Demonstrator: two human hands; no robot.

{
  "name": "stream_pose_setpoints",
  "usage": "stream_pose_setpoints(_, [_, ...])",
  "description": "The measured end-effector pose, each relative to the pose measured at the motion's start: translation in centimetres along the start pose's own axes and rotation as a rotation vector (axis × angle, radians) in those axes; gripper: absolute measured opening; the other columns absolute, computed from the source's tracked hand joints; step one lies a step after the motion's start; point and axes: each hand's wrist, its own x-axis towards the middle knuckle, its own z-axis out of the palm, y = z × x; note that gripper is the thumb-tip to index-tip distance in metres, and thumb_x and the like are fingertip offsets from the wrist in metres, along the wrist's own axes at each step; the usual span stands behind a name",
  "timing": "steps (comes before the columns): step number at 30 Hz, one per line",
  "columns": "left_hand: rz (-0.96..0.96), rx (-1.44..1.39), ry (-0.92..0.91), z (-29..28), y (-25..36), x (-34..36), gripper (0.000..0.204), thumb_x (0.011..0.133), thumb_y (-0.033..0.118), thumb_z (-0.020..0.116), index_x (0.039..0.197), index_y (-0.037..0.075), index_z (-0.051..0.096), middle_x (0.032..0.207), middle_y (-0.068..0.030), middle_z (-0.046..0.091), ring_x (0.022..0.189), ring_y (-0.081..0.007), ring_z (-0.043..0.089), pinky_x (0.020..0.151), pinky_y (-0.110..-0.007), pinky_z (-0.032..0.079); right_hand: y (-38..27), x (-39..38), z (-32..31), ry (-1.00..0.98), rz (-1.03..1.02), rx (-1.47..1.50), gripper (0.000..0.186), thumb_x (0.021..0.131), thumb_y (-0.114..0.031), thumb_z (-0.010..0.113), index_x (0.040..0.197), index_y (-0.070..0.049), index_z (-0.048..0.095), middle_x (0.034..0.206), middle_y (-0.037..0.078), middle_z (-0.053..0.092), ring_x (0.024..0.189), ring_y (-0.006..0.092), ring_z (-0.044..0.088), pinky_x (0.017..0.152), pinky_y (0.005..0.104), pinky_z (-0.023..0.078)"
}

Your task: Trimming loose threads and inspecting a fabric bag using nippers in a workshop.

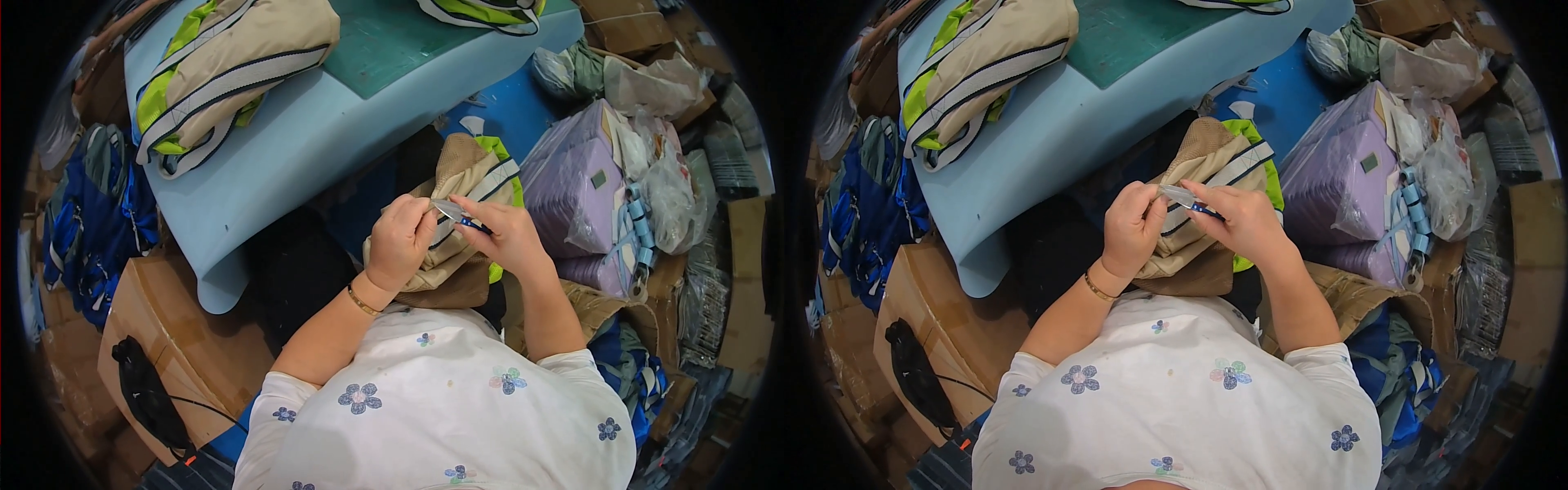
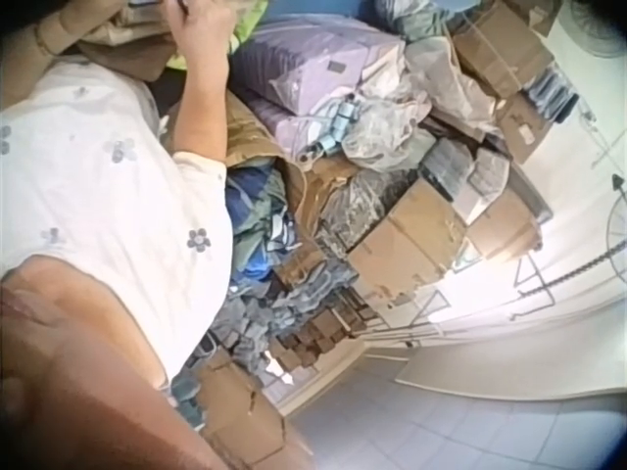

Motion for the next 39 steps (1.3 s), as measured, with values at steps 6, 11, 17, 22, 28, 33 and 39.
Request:
stream_pose_setpoints(6, [0.012, -0.008, 0.008, 0.1, -0.1, 0.0, 0.008, 0.081, 0.006, 0.062, 0.088, 0.002, 0.059, 0.074, -0.0125, 0.054, 0.065, -0.0301, 0.055, 0.056, -0.037, 0.045, -0.2, 0.0, -0.1, 0.014, -0.021, -0.063, 0.044, 0.075, -0.012, 0.073, 0.118, -0.013, 0.063, 0.078, 0.009, 0.065, 0.065, 0.0221, 0.063, 0.057, 0.0291, 0.049])
stream_pose_setpoints(11, [0.003, -0.006, 0.002, 0.1, 0.0, -0.2, 0.008, 0.081, 0.006, 0.062, 0.087, 0.002, 0.059, 0.074, -0.0123, 0.054, 0.064, -0.0299, 0.054, 0.056, -0.037, 0.045, -0.3, -0.2, -0.1, 0.018, -0.018, -0.096, 0.043, 0.075, -0.011, 0.073, 0.117, -0.013, 0.063, 0.077, 0.008, 0.065, 0.061, 0.0219, 0.061, 0.055, 0.029, 0.048])
stream_pose_setpoints(17, [0.009, 0.01, 0.027, 0.1, 0.0, -0.3, 0.009, 0.081, 0.007, 0.064, 0.087, 0.003, 0.059, 0.073, -0.0115, 0.054, 0.062, -0.0287, 0.053, 0.055, -0.035, 0.044, 0.1, -0.3, -0.3, 0.128, 0.054, 0.055, 0.04, 0.077, -0.007, 0.072, 0.116, -0.007, 0.063, 0.078, 0.006, 0.065, 0.061, 0.0149, 0.06, 0.055, 0.0239, 0.045])
stream_pose_setpoints(22, [-0.206, -0.109, 0.058, 0.5, 0.3, -0.3, 0.012, 0.083, 0.011, 0.066, 0.084, 0.004, 0.058, 0.069, -0.01, 0.052, 0.058, -0.0228, 0.05, 0.052, -0.032, 0.042, 2.2, 0.1, 2.7, 0.336, 0.309, 0.488, 0.033, 0.087, -0.01, 0.065, 0.118, -0.002, 0.058, 0.093, 0.003, 0.064, 0.069, 0.0033, 0.054, 0.051, 0.02, 0.042])
stream_pose_setpoints(28, [-0.241, -0.171, -0.159, -0.5, -0.2, 1.5, 0.016, 0.091, 0.017, 0.058, 0.088, 0.002, 0.054, 0.068, -0.0086, 0.052, 0.054, -0.0198, 0.047, 0.052, -0.029, 0.041, 2.5, 1.7, 6.6, 0.55, 0.417, 0.956, 0.027, 0.092, -0.012, 0.06, 0.113, -0.003, 0.046, 0.09, 0.0, 0.052, 0.065, 0.0035, 0.048, 0.047, 0.0172, 0.042])
stream_pose_setpoints(33, [-0.356, -0.4, -0.344, -1.0, -1.8, 1.2, 0.016, 0.095, 0.013, 0.05, 0.104, 0.0, 0.053, 0.084, -0.003, 0.056, 0.074, -0.008, 0.05, 0.068, -0.023, 0.043, 3.2, 1.1, 7.6, 0.555, 0.405, 0.981, 0.027, 0.094, -0.013, 0.057, 0.116, -0.005, 0.045, 0.093, 0.002, 0.056, 0.059, 0.0024, 0.045, 0.049, 0.0167, 0.039])
stream_pose_setpoints(39, [-0.667, -0.911, -0.395, -2.7, -0.7, 1.5, 0.017, 0.094, 0.009, 0.047, 0.108, 0.0, 0.053, 0.092, 0.0001, 0.056, 0.082, -0.0061, 0.052, 0.073, -0.021, 0.044, 3.3, 0.8, 7.9, 0.574, 0.4, 0.969, 0.026, 0.094, -0.013, 0.055, 0.117, -0.004, 0.045, 0.091, 0.0, 0.056, 0.061, 0.0025, 0.045, 0.05, 0.0165, 0.039])
